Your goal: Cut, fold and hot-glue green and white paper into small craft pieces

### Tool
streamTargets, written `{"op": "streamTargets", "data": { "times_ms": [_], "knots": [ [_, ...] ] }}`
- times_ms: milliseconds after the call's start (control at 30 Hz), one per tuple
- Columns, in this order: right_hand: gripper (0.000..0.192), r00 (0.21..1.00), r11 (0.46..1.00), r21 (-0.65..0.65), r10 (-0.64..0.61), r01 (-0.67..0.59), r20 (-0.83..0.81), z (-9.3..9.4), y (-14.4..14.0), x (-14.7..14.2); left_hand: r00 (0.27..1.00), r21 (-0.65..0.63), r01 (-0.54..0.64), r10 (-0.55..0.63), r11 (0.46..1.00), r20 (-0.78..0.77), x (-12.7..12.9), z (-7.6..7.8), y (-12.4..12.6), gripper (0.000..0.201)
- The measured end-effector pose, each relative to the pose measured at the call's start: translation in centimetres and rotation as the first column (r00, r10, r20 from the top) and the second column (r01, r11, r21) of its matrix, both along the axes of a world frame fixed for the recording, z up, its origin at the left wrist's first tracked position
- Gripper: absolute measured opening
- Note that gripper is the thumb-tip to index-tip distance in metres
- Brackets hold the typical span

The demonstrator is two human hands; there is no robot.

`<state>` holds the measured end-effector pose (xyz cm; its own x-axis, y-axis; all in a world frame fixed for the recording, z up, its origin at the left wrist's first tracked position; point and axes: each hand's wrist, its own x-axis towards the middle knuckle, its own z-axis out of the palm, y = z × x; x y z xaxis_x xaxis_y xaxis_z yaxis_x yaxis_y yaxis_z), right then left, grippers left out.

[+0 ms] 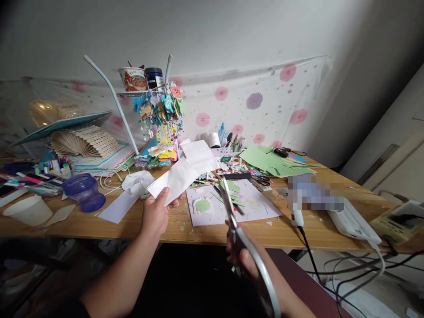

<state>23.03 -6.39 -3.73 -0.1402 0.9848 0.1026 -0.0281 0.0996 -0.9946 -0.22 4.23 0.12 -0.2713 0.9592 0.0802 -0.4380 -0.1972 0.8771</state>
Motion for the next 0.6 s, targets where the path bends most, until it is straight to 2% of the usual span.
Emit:
{"op": "streamTargets", "data": {
  "times_ms": [100, 167, 367, 600],
  "knots": [
    [0.065, 0.959, 0.996, -0.038, 0.09, -0.083, 0.268, -0.7, -1.6, 0.3, 1.0, 0.001, 0.007, -0.007, 1.0, 0.007, 0.6, 0.2, -0.1, 0.043],
    [0.065, 0.924, 0.991, -0.035, 0.134, -0.13, 0.358, -0.7, -1.9, 0.1, 1.0, -0.004, 0.014, -0.014, 1.0, -0.006, 1.1, 0.2, -0.3, 0.042],
    [0.064, 0.888, 0.976, 0.059, 0.164, -0.209, 0.43, 0.0, -1.0, -1.6, 0.997, -0.037, 0.032, -0.035, 0.999, -0.07, 1.9, -0.5, -0.8, 0.04],
    [0.062, 0.895, 0.977, 0.143, 0.083, -0.161, 0.439, 0.9, -0.2, -2.6, 0.976, -0.045, 0.112, -0.118, 0.993, -0.184, 2.5, -1.3, -1.6, 0.042]
  ]
}}
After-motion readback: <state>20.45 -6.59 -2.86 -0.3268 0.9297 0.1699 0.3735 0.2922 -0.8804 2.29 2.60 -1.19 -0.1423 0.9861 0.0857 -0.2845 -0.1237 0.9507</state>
